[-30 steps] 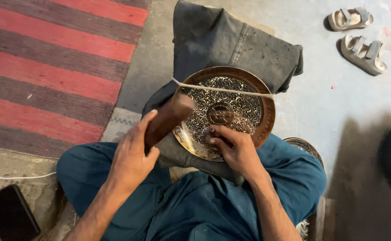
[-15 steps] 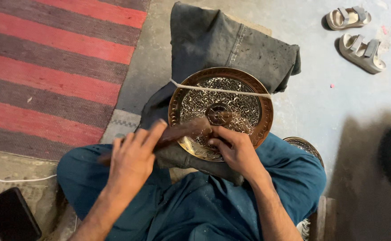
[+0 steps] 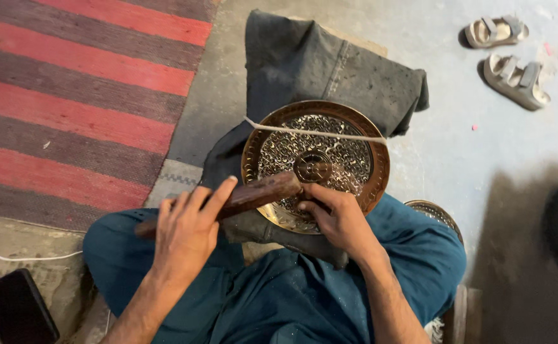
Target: The person sits cross-legged on the floor with an engraved brass plate resting on a cushion on their lap. They hold a small punch against the plate's embossed pattern and strike it with a wooden mallet, repositioning the punch repeatedly to work the decorative design, briefly pausing to reposition the plate.
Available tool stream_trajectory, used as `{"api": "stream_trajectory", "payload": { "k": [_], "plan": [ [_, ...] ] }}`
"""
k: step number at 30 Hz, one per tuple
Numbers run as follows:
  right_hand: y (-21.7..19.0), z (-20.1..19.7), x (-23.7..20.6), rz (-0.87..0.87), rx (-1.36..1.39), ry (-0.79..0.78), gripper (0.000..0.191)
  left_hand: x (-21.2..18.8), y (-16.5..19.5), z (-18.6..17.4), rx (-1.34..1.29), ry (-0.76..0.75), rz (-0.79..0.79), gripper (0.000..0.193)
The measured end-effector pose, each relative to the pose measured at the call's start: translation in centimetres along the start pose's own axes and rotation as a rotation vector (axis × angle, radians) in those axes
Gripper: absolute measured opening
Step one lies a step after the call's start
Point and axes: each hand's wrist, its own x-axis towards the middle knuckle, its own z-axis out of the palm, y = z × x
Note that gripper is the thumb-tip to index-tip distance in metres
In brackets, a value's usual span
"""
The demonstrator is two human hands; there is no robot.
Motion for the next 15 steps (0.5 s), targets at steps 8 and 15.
{"api": "stream_trajectory", "payload": {
  "k": [8,15],
  "plan": [
    [0.1,0.0,-0.2,-0.181,-0.081,0.083,0.03,-0.1,0.0,-0.6,0.038,-0.065,-0.082,0.082],
    [0.1,0.2,-0.4,0.006,0.03,0.038,0.028,-0.1,1.1,-0.2,-0.583,0.052,-0.393,0.071]
  ]
}}
